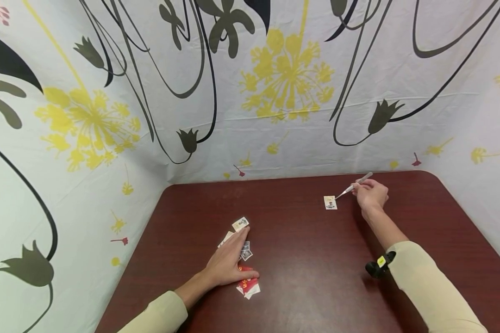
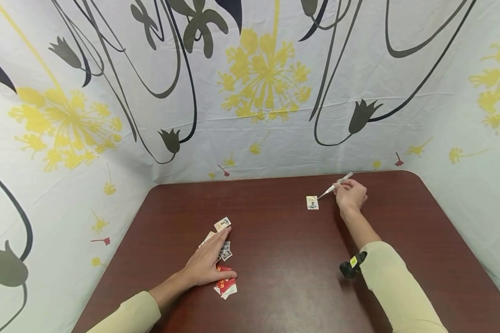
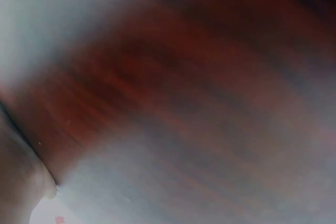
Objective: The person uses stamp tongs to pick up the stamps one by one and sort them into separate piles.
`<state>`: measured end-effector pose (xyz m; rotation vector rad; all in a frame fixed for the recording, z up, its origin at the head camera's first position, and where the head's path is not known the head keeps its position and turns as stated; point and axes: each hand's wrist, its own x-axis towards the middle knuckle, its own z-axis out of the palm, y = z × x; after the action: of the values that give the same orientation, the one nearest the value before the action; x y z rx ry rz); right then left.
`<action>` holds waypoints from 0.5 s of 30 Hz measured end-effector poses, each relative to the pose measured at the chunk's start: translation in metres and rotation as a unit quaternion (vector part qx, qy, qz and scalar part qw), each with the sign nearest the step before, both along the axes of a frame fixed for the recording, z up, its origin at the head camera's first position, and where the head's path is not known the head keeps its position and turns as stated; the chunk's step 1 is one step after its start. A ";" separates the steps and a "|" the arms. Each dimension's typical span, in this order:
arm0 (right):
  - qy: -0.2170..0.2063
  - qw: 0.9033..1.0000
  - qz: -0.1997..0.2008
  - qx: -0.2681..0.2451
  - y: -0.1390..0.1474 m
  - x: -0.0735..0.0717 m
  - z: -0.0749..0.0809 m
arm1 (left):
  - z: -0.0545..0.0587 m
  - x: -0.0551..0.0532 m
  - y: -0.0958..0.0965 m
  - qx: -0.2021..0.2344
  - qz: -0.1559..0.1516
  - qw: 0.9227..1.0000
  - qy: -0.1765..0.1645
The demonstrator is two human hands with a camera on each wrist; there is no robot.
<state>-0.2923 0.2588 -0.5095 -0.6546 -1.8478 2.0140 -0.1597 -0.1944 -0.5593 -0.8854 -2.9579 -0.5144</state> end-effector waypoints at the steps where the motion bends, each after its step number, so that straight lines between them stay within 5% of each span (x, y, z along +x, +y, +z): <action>1: 0.001 1.000 -0.001 0.004 0.000 0.000 0.000 | 0.000 0.000 0.000 0.001 0.001 1.000 -0.001; 15: 0.016 1.000 -0.017 -0.021 0.002 0.003 0.002 | 0.001 0.000 0.000 -0.002 0.000 1.000 -0.008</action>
<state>-0.2891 0.2612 -0.5078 -0.6573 -1.7692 2.0342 -0.1595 -0.1947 -0.5584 -0.8861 -2.9736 -0.5170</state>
